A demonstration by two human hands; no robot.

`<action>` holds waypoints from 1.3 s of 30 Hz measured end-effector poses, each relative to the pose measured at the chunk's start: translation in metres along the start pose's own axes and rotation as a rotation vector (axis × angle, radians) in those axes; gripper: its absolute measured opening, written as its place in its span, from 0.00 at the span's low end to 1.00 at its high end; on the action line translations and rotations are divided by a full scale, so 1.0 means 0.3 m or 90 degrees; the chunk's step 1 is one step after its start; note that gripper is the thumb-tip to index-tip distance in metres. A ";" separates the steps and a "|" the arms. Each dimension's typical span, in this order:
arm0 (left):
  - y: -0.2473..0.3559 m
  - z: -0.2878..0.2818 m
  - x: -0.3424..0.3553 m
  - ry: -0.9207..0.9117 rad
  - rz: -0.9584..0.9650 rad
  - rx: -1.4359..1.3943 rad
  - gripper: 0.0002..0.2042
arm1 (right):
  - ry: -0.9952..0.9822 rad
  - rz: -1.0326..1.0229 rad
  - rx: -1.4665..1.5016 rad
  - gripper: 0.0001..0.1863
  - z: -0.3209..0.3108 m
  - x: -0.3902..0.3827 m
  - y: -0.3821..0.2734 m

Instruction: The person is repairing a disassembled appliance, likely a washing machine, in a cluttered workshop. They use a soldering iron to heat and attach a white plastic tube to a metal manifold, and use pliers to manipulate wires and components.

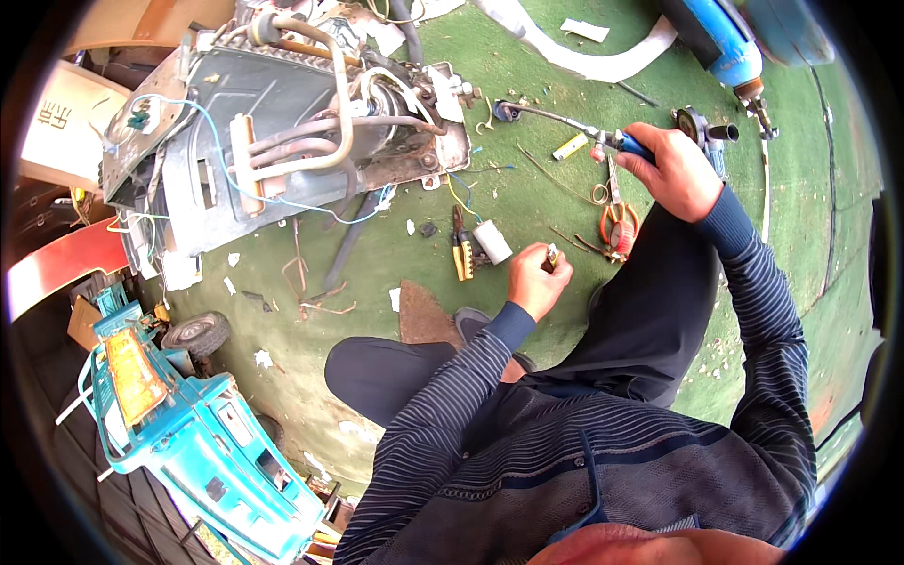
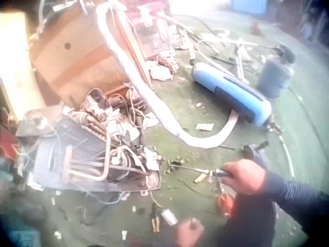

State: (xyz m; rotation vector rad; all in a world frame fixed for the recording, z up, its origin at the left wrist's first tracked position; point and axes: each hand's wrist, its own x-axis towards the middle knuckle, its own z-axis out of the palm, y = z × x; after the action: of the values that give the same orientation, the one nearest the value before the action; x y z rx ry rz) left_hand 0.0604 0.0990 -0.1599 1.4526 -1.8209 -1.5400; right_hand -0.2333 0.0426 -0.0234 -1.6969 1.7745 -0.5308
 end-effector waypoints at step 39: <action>0.578 -0.230 -0.051 0.294 0.234 -0.068 0.11 | -0.442 0.554 0.922 0.15 0.088 -0.161 -0.402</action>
State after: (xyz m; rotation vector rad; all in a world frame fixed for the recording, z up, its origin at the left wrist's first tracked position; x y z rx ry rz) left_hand 0.0392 0.0561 0.0211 1.2116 -1.5877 -1.0066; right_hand -0.1273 0.0824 0.0457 -0.0111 0.9067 -0.4897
